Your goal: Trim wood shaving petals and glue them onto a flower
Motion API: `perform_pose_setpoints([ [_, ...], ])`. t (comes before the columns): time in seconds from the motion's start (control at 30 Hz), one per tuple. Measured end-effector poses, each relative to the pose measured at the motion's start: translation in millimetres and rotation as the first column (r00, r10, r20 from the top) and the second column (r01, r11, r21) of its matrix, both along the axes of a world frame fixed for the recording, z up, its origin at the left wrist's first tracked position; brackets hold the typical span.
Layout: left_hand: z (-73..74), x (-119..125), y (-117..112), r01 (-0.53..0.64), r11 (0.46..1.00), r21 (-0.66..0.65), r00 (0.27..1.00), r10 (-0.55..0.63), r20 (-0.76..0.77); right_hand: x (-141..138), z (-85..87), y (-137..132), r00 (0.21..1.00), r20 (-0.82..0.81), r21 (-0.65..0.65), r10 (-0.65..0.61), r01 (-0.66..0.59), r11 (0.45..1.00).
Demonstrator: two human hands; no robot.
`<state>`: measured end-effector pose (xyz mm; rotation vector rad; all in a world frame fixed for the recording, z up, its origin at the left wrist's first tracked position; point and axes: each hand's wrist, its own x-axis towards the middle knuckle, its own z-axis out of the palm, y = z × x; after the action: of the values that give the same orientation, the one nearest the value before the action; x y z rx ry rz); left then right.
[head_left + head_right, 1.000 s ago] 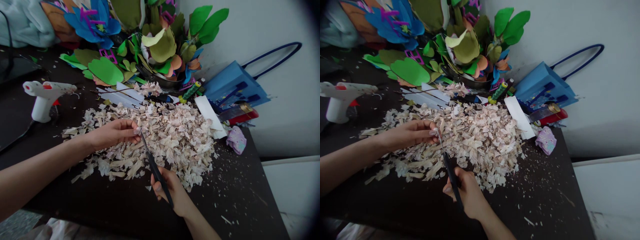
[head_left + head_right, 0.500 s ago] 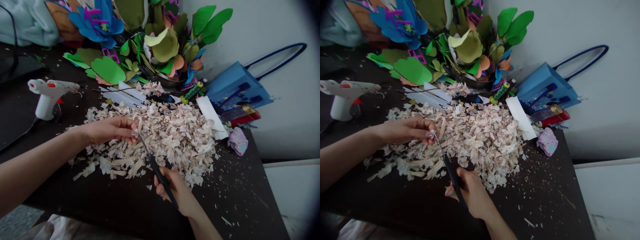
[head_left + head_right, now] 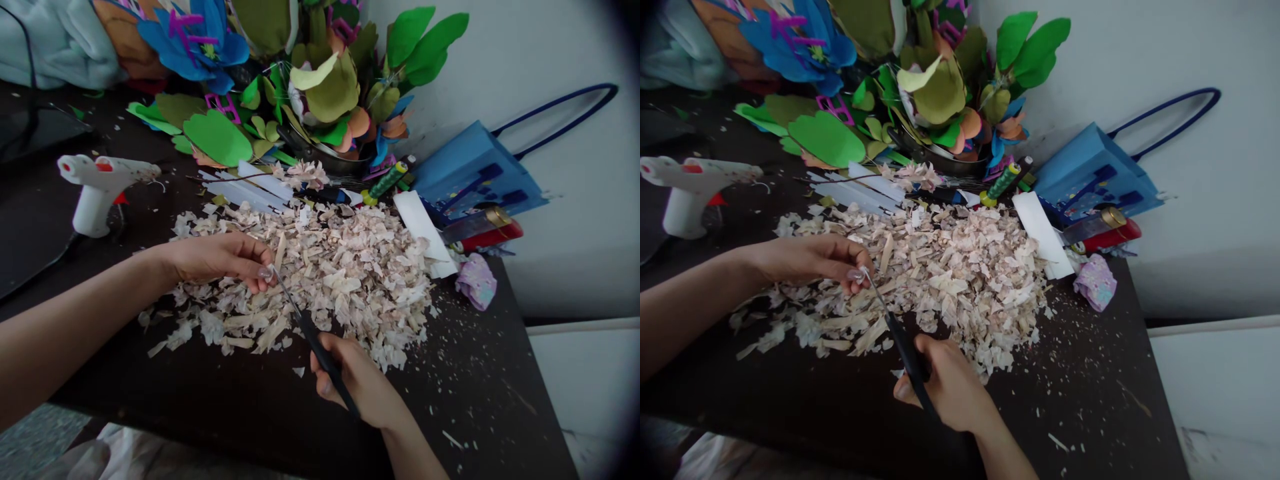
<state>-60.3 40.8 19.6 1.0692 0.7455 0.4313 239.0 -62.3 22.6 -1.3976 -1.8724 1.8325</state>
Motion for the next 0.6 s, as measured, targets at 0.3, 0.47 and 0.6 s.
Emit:
perform_pose_setpoints([
  [0.3, -1.7, -0.5, 0.8, 0.008, 1.000, -0.002, 0.999, -0.008, -0.051, -2.6, 8.0, 4.2, 0.998, 0.062, 0.052, 0.012, -0.015, 0.999],
  [0.47, -3.5, -2.9, 1.5, 0.032, 0.999, 0.009, 0.998, -0.032, -0.055, -1.8, 10.6, 5.3, 0.989, 0.146, 0.096, 0.009, -0.024, 0.995],
  [0.6, -2.7, -2.9, 1.3, 0.028, 1.000, 0.000, 0.996, -0.028, -0.079, 1.0, 8.8, 5.1, 0.983, 0.182, 0.141, 0.001, -0.027, 0.990],
])
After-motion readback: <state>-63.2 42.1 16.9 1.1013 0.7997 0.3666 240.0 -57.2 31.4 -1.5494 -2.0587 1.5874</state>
